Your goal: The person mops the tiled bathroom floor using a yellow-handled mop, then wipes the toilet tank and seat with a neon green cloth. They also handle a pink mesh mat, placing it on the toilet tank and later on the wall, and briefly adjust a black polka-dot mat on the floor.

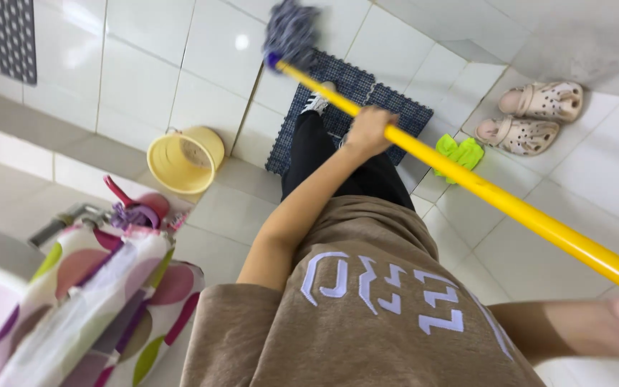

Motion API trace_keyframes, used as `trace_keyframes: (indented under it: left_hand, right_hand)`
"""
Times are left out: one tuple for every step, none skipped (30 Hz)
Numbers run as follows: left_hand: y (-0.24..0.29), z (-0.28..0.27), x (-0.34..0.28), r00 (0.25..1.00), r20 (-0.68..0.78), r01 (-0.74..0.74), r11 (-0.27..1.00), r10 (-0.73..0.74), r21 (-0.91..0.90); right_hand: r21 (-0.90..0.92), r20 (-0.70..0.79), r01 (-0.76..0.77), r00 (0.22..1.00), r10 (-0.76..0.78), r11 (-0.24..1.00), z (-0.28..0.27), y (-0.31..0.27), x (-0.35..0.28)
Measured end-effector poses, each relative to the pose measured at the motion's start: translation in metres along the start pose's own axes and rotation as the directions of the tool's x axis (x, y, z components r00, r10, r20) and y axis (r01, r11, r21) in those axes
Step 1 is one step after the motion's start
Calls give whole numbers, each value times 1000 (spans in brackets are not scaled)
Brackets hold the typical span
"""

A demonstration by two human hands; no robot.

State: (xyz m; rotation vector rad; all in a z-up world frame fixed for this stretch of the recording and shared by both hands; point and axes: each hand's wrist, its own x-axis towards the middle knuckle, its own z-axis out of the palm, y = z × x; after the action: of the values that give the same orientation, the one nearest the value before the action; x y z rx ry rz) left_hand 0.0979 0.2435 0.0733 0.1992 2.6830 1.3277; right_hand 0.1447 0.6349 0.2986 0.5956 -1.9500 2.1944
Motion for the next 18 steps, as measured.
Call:
trace_keyframes:
  left_hand:
    - [-19,-2,-14,996,41,76,997,-76,18]
    - [-36,-3,-29,985,96,140,989,-143,37]
    - [-52,0,-44,985,132,108,993,-112,37]
    - [-65,7,-53,996,37,80,996,-82,38]
    - [-79,14,-62,997,-59,52,998,-50,36]
    - [-69,6,-52,1000,-22,11,1000,-11,23]
    - [-60,-3,-43,995,74,67,997,-68,25]
    - [-51,-12,-37,976,167,132,990,-137,40]
    - [-40,-7,-36,974,201,103,994,-107,33]
    - [-34,-6,-28,985,174,4,999,-11,39]
    - [-29,-7,-20,985,147,-95,994,87,45]
    - [-14,-6,-11,980,173,-107,993,98,45]
    - [-1,-3,-3,974,172,-151,988,146,17]
    - [14,4,2,967,169,-189,982,188,-12]
    - [27,18,2,961,195,-195,981,194,-14]
    - [39,29,14,940,187,-269,957,285,-106]
    - [52,40,24,912,171,-338,920,372,-197]
    - [54,64,26,902,190,-350,915,387,-200]
  right_hand:
    - [-22,-23,18,1000,-19,1000,21,-9,6]
    - [-57,-60,32,998,-35,998,43,-24,7]
    - [-93,-95,44,994,-53,995,64,-29,23]
    - [-143,-130,56,989,-75,988,88,-46,36]
    - [-194,-164,66,982,-99,979,116,-71,41]
    - [-234,-198,65,974,-113,970,129,-86,47]
    - [0,-285,-46,958,44,999,144,-99,54]
    - [254,-328,-131,920,213,958,156,-111,63]
    - [230,-366,-123,908,203,965,148,-124,40]
    - [273,-367,-104,908,204,956,140,-130,21]
    - [315,-368,-85,907,204,945,135,-135,1]
    - [310,-394,-80,896,205,947,120,-149,-35]
    - [-110,-360,101,923,-134,989,107,-163,-73]
    - [-495,-192,279,889,-416,823,91,-177,-115]
    - [-506,-213,260,887,-411,823,101,-190,-138]
    - [-641,-272,192,848,-454,743,112,-198,-155]
    - [-754,-320,106,803,-503,648,124,-206,-172]
    - [-762,-335,91,792,-510,641,148,-204,-163]
